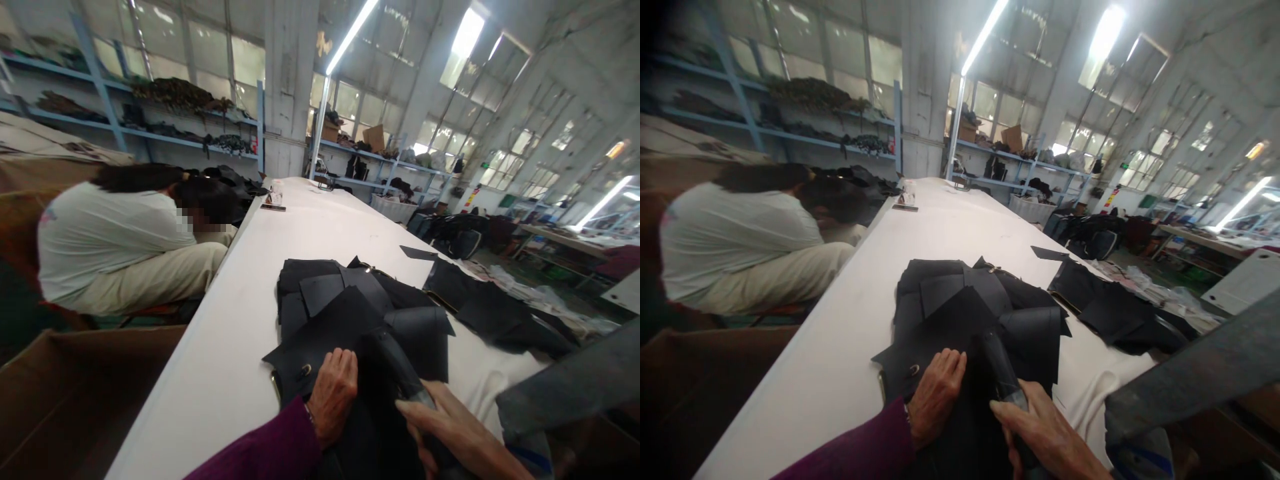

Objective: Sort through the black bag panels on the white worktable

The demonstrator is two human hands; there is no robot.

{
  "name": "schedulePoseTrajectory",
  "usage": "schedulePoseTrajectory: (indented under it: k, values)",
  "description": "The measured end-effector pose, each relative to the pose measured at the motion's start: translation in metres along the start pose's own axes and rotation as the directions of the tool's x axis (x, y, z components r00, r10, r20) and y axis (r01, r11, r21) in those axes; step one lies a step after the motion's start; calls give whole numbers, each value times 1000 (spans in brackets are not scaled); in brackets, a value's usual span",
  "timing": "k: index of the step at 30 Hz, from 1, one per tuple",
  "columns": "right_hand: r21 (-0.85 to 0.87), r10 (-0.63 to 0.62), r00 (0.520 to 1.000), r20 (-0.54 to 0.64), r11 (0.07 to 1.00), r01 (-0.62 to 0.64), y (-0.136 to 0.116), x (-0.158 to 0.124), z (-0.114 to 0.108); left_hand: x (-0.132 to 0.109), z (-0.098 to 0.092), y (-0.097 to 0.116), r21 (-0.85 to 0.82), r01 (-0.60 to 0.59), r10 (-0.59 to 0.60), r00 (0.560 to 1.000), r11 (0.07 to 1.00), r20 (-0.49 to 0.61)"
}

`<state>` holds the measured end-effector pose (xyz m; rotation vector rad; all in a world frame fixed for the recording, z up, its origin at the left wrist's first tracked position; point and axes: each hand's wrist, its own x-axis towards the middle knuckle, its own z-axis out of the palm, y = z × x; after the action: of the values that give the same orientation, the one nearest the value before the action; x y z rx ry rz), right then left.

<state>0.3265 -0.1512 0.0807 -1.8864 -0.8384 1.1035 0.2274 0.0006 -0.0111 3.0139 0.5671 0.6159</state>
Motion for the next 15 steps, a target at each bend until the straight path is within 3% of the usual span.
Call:
schedulePoseTrajectory:
  k: [8, 12, 15]
  values:
    - [175, -57, 996, -63, 982, 67, -13, 9, -1, -1, 4, -5, -16, 0, 0, 1000, 1000, -2]
    - [149, -109, 991, -81, 982, 120, -18, -12, -17, 2, -5, -6, 41, 122, -121, 992, 992, -17]
    - [13, -47, 979, -197, 999, 50, -9, -44, -34, 0, -9, -6, 83, 214, -210, 977, 973, -47]
